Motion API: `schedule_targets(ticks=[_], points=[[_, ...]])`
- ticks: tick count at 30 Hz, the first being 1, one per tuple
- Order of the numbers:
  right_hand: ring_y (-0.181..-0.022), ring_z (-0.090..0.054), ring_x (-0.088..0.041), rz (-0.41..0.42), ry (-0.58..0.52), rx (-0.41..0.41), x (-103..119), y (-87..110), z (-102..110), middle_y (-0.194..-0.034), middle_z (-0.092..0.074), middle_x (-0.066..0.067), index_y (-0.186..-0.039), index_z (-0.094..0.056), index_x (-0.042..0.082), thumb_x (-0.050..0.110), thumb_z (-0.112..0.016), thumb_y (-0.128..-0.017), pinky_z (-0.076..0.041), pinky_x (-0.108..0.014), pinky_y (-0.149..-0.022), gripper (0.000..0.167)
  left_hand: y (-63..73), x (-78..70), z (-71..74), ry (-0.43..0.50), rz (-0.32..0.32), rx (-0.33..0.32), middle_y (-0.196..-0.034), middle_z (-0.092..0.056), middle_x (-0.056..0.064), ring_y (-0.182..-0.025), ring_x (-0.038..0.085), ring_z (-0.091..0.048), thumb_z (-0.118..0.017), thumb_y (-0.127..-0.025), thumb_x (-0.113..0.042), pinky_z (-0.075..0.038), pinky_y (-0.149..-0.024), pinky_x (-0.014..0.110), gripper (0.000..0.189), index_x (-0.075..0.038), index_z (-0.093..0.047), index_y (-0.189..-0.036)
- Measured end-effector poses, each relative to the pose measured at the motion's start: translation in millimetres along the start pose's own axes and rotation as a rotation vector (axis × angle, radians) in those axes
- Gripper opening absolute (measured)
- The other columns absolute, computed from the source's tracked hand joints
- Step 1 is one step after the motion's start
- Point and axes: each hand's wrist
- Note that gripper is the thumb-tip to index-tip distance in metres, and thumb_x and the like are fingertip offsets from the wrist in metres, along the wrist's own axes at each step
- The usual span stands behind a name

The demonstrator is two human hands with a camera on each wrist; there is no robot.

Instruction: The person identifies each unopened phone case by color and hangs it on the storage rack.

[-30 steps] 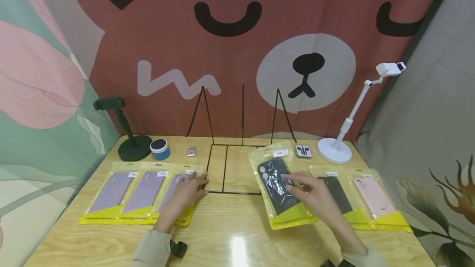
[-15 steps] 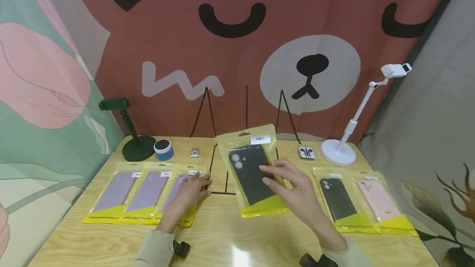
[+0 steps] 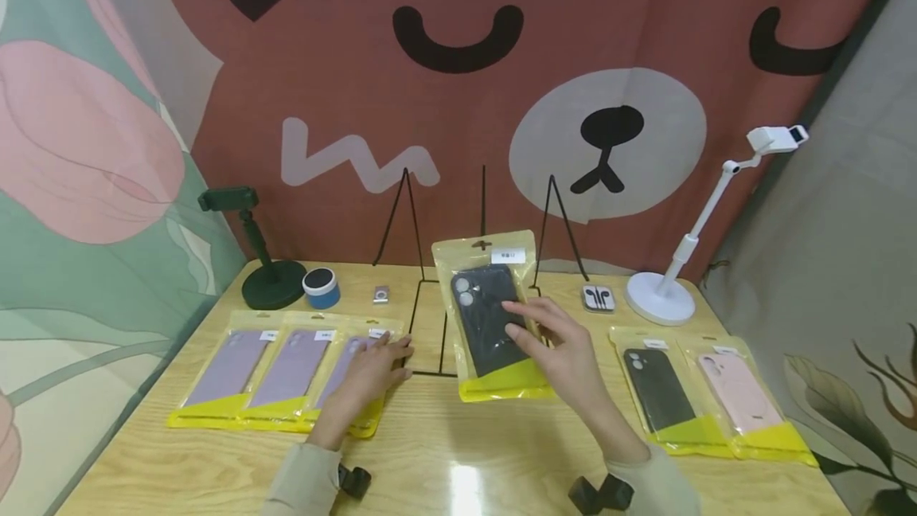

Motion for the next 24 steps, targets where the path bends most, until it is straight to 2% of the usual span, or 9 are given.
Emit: schedule_targets(ticks=[6,9,12,14,18,22,24], points=[[-0.067,-0.038,-0.016,-0.037,-0.007,-0.025,-21.8,-20.2,-6.6,-0.101,-0.060,-0.009,-0.118,-0.068,0.003,0.004,-0.067,-0.089,-0.032,-0.024,-0.057,0.029,-0.4,-0.2,0.4,0.005,0.006,0.005,-0.145,-0.048,0.004,-0.137,0.040,-0.034,-0.069,-0.089,-0.025,-0.021,-0.108,0.065,0.042,-0.010,-0.063,-0.128],[-0.067,-0.035,-0.017,-0.035,-0.036,-0.060,-49.5,-37.1,-12.7,-0.105,-0.062,-0.008,-0.119,-0.068,0.007,0.006,-0.067,-0.090,-0.029,-0.024,-0.056,0.029,0.1,-0.3,-0.1,0.006,0.009,0.008,-0.145,-0.048,0.004,-0.137,0.039,-0.034,-0.069,-0.089,-0.026,-0.021,-0.108,0.064,0.042,-0.010,-0.063,-0.128],[-0.075,-0.040,-0.016,-0.045,-0.060,-0.091,-78.1,-55.6,-19.0,-0.112,-0.062,-0.006,-0.120,-0.068,0.012,0.011,-0.066,-0.092,-0.030,-0.024,-0.059,0.029,1.0,-0.3,-0.9,0.004,0.008,0.006,-0.145,-0.048,0.004,-0.137,0.039,-0.035,-0.069,-0.089,-0.025,-0.021,-0.108,0.064,0.042,-0.010,-0.063,-0.128],[-0.085,-0.046,-0.014,-0.071,-0.073,-0.104,-93.3,-67.1,-22.6,-0.115,-0.061,-0.002,-0.121,-0.069,0.017,0.017,-0.066,-0.092,-0.036,-0.023,-0.065,0.028,1.4,-0.4,-1.0,0.011,0.014,0.007,-0.145,-0.048,0.004,-0.137,0.039,-0.034,-0.069,-0.089,-0.025,-0.020,-0.109,0.064,0.043,-0.010,-0.063,-0.128],[-0.103,-0.052,-0.016,-0.096,-0.087,-0.108,-109.5,-87.1,-27.6,-0.117,-0.060,0.000,-0.120,-0.068,0.021,0.020,-0.065,-0.093,-0.043,-0.033,-0.085,0.027,1.1,-0.2,-1.1,0.014,0.018,0.004,-0.145,-0.048,0.004,-0.137,0.040,-0.034,-0.069,-0.089,-0.025,-0.020,-0.109,0.064,0.042,-0.010,-0.063,-0.128],[-0.115,-0.052,-0.019,-0.104,-0.088,-0.117,-119.5,-102.5,-30.6,-0.118,-0.060,-0.002,-0.119,-0.069,0.020,0.015,-0.064,-0.094,-0.040,-0.047,-0.101,0.026,1.0,-0.2,-1.0,0.014,0.019,0.004,-0.145,-0.048,0.004,-0.137,0.039,-0.034,-0.068,-0.089,-0.025,-0.020,-0.109,0.064,0.042,-0.010,-0.063,-0.128],[-0.118,-0.051,-0.020,-0.121,-0.087,-0.122,-123.8,-108.0,-31.8,-0.119,-0.059,-0.002,-0.117,-0.069,0.018,0.014,-0.064,-0.094,-0.037,-0.050,-0.105,0.025,1.2,-0.1,-0.8,0.013,0.019,0.004,-0.144,-0.049,0.004,-0.137,0.039,-0.034,-0.068,-0.089,-0.025,-0.020,-0.109,0.064,0.042,-0.010,-0.063,-0.128]])
Point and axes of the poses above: each hand's wrist, its own y-axis away from the middle knuckle, its own z-axis out of the back of the hand, x = y × z
